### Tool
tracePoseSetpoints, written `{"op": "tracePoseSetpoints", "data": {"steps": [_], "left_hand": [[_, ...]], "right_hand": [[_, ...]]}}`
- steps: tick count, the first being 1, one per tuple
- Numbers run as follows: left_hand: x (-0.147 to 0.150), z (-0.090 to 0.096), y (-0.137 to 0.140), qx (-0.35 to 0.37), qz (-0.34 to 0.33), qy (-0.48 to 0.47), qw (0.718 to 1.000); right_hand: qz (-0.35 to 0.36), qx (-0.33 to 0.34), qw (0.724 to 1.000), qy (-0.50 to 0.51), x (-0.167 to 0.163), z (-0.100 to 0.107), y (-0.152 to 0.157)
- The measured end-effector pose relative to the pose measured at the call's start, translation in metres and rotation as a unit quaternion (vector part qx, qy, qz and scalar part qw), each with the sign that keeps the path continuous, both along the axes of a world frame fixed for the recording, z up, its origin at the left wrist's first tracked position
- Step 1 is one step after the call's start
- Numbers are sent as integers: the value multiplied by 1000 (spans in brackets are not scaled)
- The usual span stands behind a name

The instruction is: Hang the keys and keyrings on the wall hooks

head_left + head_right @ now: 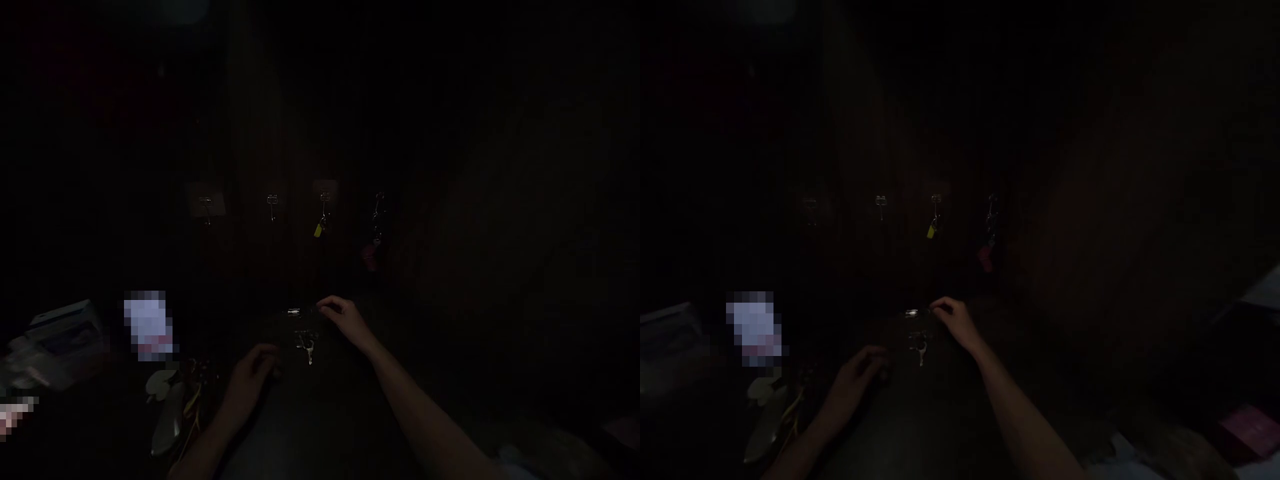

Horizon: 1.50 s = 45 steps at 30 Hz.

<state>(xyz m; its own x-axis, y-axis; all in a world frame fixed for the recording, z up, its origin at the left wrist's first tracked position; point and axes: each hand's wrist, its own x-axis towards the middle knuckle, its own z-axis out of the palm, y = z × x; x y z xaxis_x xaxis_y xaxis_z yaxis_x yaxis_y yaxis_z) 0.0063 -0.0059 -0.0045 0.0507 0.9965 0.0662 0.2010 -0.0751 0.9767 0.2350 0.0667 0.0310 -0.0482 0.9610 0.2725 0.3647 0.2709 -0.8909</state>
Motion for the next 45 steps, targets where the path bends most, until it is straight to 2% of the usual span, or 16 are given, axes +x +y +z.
{"op": "tracePoseSetpoints", "data": {"steps": [4, 8, 16, 23, 25, 28, 31, 34, 39, 45], "left_hand": [[0, -2, 0, 9, -6, 5, 1000], [1, 2, -1, 0, 1, 5, 1000], [2, 4, -3, -4, 9, 2, 1000], [2, 2, -2, 13, -2, 29, 1000], [2, 1, -2, 34, -2, 52, 998], [1, -4, -3, 106, -10, 111, 988], [-1, -11, -1, 182, -39, 189, 964], [-3, -17, 0, 218, -53, 262, 939], [-4, -19, 0, 227, -55, 315, 920], [-7, -16, 1, 200, -27, 272, 941]], "right_hand": [[-3, 0, 1000, -19, -2, -25, -4], [5, -21, 998, -59, -1, -39, -8], [84, 49, 982, -163, 4, -44, -13], [115, 72, 969, -204, -4, -51, -15], [131, 77, 965, -213, -10, -49, -19], [152, 84, 958, -228, -18, -46, -25], [173, 93, 952, -237, -26, -44, -29], [183, 97, 948, -241, -30, -44, -31], [162, 92, 949, -255, -27, -46, -27], [96, 75, 956, -268, -18, -47, -22]]}}
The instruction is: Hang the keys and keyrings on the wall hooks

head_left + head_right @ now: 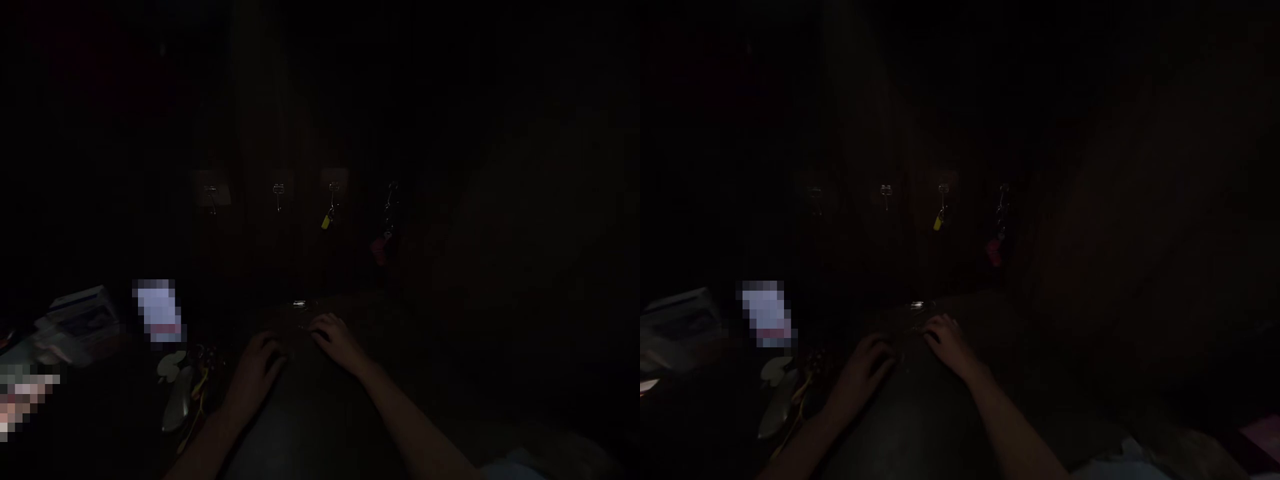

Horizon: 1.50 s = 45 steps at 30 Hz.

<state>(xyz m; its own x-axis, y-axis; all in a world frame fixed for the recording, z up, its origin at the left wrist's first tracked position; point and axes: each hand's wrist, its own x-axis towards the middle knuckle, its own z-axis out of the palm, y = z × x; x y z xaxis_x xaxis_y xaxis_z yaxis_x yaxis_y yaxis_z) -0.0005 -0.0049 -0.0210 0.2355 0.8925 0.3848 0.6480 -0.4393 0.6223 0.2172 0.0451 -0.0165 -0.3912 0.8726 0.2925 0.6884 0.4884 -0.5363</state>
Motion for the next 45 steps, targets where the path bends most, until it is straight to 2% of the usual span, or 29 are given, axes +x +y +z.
{"op": "tracePoseSetpoints", "data": {"steps": [3, 7, 12, 17, 23, 26, 29, 33, 36, 39, 42, 45], "left_hand": [[1, 4, 1, -22, 15, -67, 997], [3, 8, 1, -71, 55, -142, 986], [5, 12, 4, -84, 93, -186, 974], [6, 18, 5, -113, 109, -218, 963], [5, 21, 6, -122, 125, -240, 955], [6, 21, 6, -147, 107, -250, 951], [6, 21, 6, -182, 61, -268, 944], [4, 17, 6, -243, 7, -306, 921], [2, 13, 8, -251, -5, -316, 915], [1, 12, 9, -256, -20, -343, 903], [2, 14, 9, -270, -7, -367, 890], [3, 17, 8, -260, 11, -367, 893]], "right_hand": [[-18, 7, 1000, 4, -1, 1, 0], [-4, 18, 999, 49, -10, 5, -4], [25, -4, 993, 111, -31, 14, -14], [41, -39, 992, 116, -49, 19, -24], [25, -68, 986, 152, -57, 18, -28], [12, -120, 971, 207, -57, 19, -26], [-1, -158, 949, 274, -55, 19, -22], [-28, -228, 897, 378, -51, 19, -15], [-34, -260, 866, 426, -50, 21, -13], [-23, -279, 851, 445, -49, 22, -13], [-21, -310, 835, 455, -49, 22, -14], [-15, -337, 823, 456, -48, 20, -13]]}}
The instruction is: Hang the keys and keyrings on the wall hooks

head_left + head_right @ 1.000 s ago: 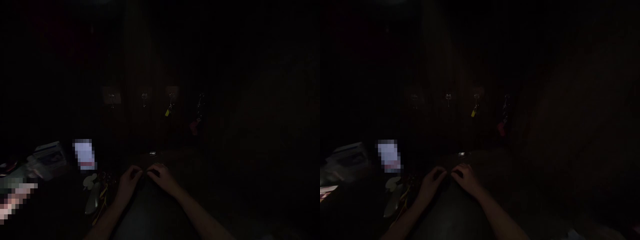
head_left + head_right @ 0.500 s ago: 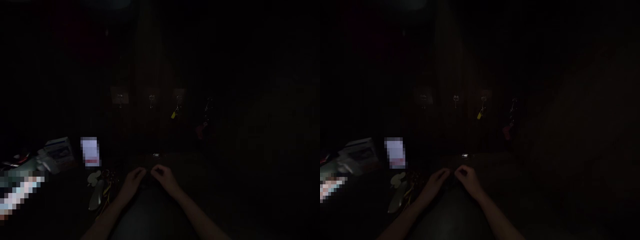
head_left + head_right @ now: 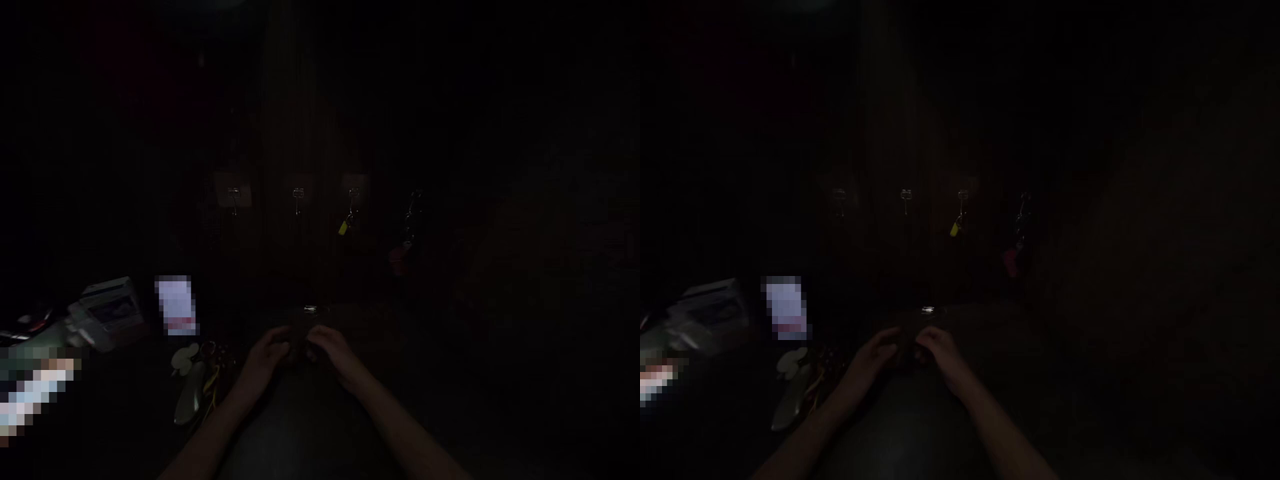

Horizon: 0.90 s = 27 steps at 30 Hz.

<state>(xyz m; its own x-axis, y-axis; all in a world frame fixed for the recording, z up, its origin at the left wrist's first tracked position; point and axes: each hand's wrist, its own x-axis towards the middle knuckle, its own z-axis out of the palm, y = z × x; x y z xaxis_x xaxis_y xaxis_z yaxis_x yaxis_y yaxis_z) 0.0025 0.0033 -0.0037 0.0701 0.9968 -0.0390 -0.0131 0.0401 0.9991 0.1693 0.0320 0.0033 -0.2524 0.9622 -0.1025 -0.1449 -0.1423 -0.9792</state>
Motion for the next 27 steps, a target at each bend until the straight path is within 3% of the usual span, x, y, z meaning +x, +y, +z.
{"op": "tracePoseSetpoints", "data": {"steps": [5, 13, 24, 27], "left_hand": [[2, 5, -3, -19, 36, -6, 999], [4, 8, -5, -19, 48, -28, 998], [2, 12, -6, -30, 59, -16, 998], [2, 11, -5, -23, 50, -5, 998]], "right_hand": [[7, 14, 1000, 2, 0, -6, 1], [24, 119, 987, -104, -4, -4, -4], [65, 61, 995, -52, 8, -2, 1], [59, 80, 993, -61, 6, -2, 1]]}}
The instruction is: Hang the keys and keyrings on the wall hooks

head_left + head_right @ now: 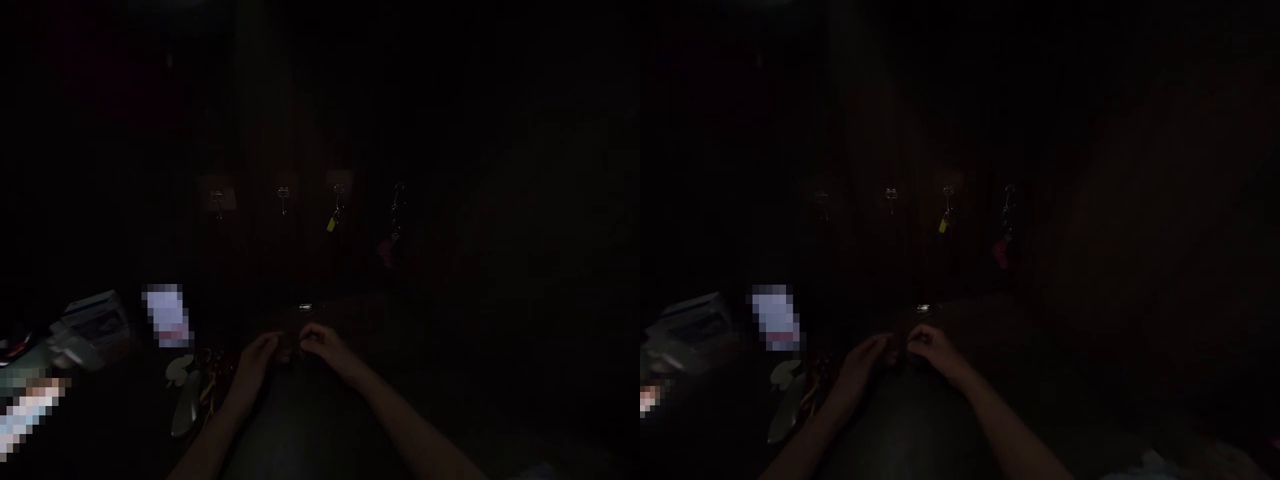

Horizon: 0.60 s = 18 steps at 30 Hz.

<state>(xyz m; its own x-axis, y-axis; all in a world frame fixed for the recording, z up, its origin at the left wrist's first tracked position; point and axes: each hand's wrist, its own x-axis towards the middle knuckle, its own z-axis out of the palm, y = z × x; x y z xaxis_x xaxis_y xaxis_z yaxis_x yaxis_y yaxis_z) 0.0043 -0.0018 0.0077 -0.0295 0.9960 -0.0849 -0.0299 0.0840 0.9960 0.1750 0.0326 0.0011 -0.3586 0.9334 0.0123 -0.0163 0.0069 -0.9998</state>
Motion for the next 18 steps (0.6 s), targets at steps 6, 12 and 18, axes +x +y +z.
{"op": "tracePoseSetpoints", "data": {"steps": [6, 12, 18], "left_hand": [[1, -6, 2, 21, -31, 9, 999], [1, -3, 0, 22, -35, 52, 998], [1, -6, 1, 37, -43, 66, 996]], "right_hand": [[-50, 134, 988, -57, 2, 6, 0], [-89, 101, 990, -31, 7, 13, -1], [-142, 61, 987, 48, 16, 19, 2]]}}
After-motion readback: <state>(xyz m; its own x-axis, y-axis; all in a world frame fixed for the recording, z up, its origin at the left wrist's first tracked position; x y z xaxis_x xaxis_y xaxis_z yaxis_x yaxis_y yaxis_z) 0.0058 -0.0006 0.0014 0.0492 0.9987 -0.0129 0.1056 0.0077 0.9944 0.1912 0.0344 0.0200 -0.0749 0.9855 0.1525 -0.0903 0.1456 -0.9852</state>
